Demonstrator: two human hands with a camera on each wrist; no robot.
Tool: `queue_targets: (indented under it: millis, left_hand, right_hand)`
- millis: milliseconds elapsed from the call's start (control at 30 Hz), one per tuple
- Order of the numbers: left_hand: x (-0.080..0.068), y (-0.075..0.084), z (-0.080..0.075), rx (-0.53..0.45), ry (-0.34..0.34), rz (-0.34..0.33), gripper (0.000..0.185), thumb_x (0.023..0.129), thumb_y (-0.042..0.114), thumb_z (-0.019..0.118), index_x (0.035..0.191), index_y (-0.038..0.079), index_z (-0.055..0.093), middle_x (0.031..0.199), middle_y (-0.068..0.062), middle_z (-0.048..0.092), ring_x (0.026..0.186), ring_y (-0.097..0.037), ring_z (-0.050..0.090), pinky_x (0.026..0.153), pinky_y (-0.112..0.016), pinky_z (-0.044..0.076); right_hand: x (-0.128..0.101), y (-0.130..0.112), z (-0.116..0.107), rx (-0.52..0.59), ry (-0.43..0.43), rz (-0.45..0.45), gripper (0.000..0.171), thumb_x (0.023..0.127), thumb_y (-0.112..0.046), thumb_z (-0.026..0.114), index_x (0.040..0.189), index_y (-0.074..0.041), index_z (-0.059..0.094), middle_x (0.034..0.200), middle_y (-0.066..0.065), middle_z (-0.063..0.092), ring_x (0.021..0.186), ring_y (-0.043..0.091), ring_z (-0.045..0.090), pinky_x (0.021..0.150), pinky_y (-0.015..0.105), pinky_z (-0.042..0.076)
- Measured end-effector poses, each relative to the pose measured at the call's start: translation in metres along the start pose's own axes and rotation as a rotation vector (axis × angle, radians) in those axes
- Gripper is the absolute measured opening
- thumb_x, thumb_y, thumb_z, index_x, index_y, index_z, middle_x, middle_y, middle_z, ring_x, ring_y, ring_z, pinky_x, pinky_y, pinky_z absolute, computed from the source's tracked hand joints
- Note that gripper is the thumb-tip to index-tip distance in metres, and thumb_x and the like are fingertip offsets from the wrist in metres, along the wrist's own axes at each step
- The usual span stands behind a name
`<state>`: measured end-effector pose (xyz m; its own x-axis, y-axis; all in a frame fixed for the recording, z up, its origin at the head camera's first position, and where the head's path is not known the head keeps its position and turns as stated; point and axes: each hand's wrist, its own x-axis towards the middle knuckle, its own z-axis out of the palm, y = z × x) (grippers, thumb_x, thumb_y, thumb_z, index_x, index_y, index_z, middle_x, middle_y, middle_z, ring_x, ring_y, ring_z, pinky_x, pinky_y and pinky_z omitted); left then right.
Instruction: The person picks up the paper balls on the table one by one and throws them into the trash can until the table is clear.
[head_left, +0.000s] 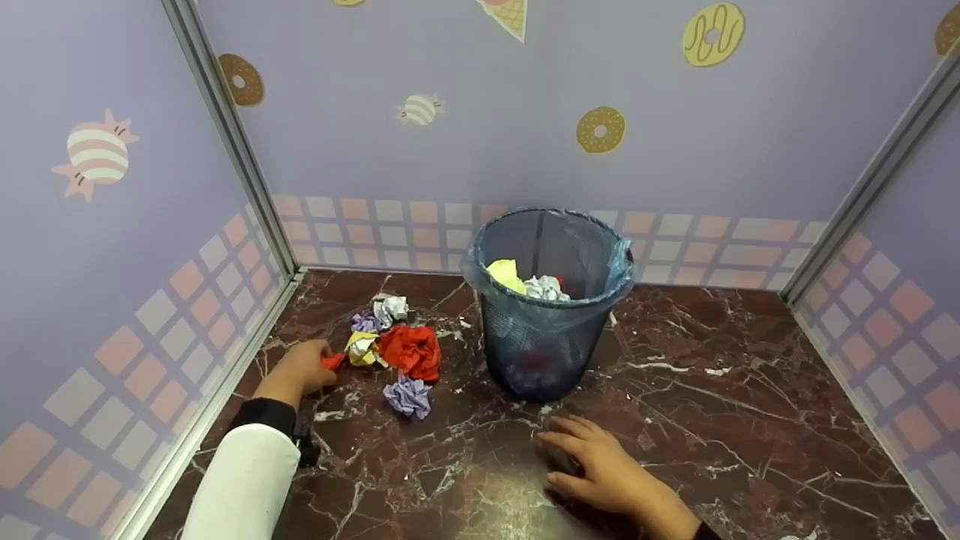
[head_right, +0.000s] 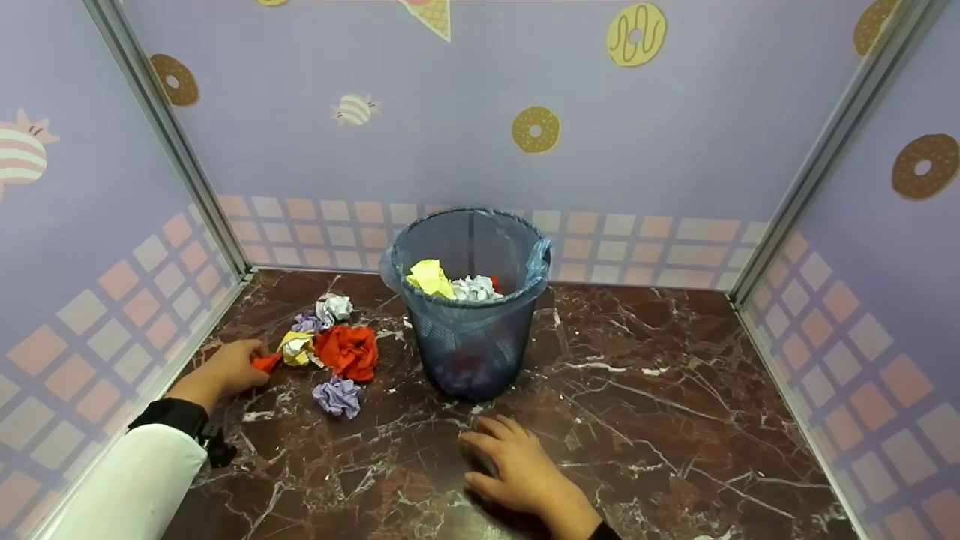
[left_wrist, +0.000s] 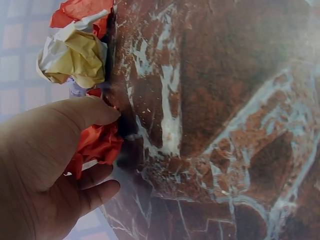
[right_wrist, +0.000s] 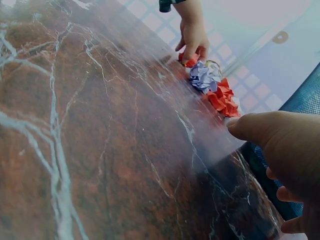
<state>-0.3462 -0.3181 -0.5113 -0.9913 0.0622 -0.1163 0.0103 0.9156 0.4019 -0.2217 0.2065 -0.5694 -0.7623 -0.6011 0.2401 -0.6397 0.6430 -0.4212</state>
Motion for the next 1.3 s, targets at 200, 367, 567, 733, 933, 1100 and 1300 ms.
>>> queue_targets:
  millis: [200,367,567,733,933,1100,1300]
  left_hand:
    - [0.000,-0.004,0.004,0.017,0.015,0.007,0.028,0.075,0.009,0.072,0.100,0.001,0.062,0.094,-0.017,0.062,0.083,-0.031,0.056,0.071,-0.041,0.047]
    - [0.000,-0.007,0.004,0.003,0.008,0.006,0.026,0.076,0.008,0.071,0.098,0.002,0.060,0.091,-0.014,0.059,0.080,-0.029,0.055,0.067,-0.036,0.043]
    - [-0.004,-0.008,-0.001,-0.019,0.030,0.019,0.027,0.074,0.008,0.070,0.098,0.002,0.061,0.088,-0.012,0.059,0.077,-0.028,0.055,0.064,-0.033,0.041]
    - [-0.009,0.002,-0.017,-0.048,0.057,0.029,0.028,0.074,0.007,0.068,0.101,0.002,0.061,0.087,-0.011,0.058,0.077,-0.027,0.056,0.063,-0.033,0.043]
    - [-0.001,0.019,-0.046,-0.027,0.100,0.079,0.031,0.075,0.009,0.068,0.105,0.002,0.062,0.090,-0.013,0.061,0.081,-0.029,0.058,0.067,-0.035,0.045]
    - [0.010,0.040,-0.071,-0.030,0.109,0.136,0.031,0.077,0.009,0.070,0.106,0.000,0.060,0.095,-0.016,0.063,0.081,-0.029,0.060,0.066,-0.033,0.049]
    - [0.017,0.092,-0.104,-0.082,0.078,0.130,0.032,0.082,0.008,0.067,0.113,0.005,0.059,0.103,-0.016,0.062,0.086,-0.028,0.059,0.068,-0.032,0.052]
  right_hand:
    - [0.000,0.000,0.000,0.015,0.007,-0.001,0.058,0.092,-0.044,0.073,0.145,-0.022,0.059,0.155,0.015,0.052,0.142,0.047,0.047,0.109,0.071,0.041]
    - [0.001,-0.001,0.001,0.013,0.009,-0.006,0.059,0.091,-0.043,0.074,0.145,-0.023,0.060,0.155,0.015,0.052,0.142,0.048,0.047,0.109,0.071,0.041]
    - [0.003,0.001,0.000,-0.005,0.000,-0.006,0.059,0.091,-0.044,0.073,0.145,-0.024,0.059,0.155,0.015,0.052,0.142,0.048,0.046,0.110,0.072,0.040]
    - [0.006,0.004,-0.006,-0.025,-0.002,-0.014,0.059,0.093,-0.045,0.072,0.145,-0.022,0.059,0.153,0.018,0.053,0.141,0.050,0.046,0.108,0.073,0.040]
    - [0.007,0.011,-0.021,-0.051,0.038,-0.003,0.058,0.093,-0.044,0.072,0.144,-0.021,0.060,0.152,0.021,0.053,0.138,0.052,0.048,0.108,0.075,0.039]
    - [0.003,0.022,-0.037,-0.081,0.075,0.043,0.058,0.092,-0.046,0.072,0.144,-0.022,0.061,0.153,0.020,0.052,0.138,0.053,0.048,0.109,0.075,0.037]
    - [-0.007,0.037,-0.060,-0.112,0.113,0.121,0.059,0.092,-0.046,0.073,0.143,-0.021,0.061,0.155,0.019,0.051,0.141,0.052,0.045,0.112,0.074,0.035]
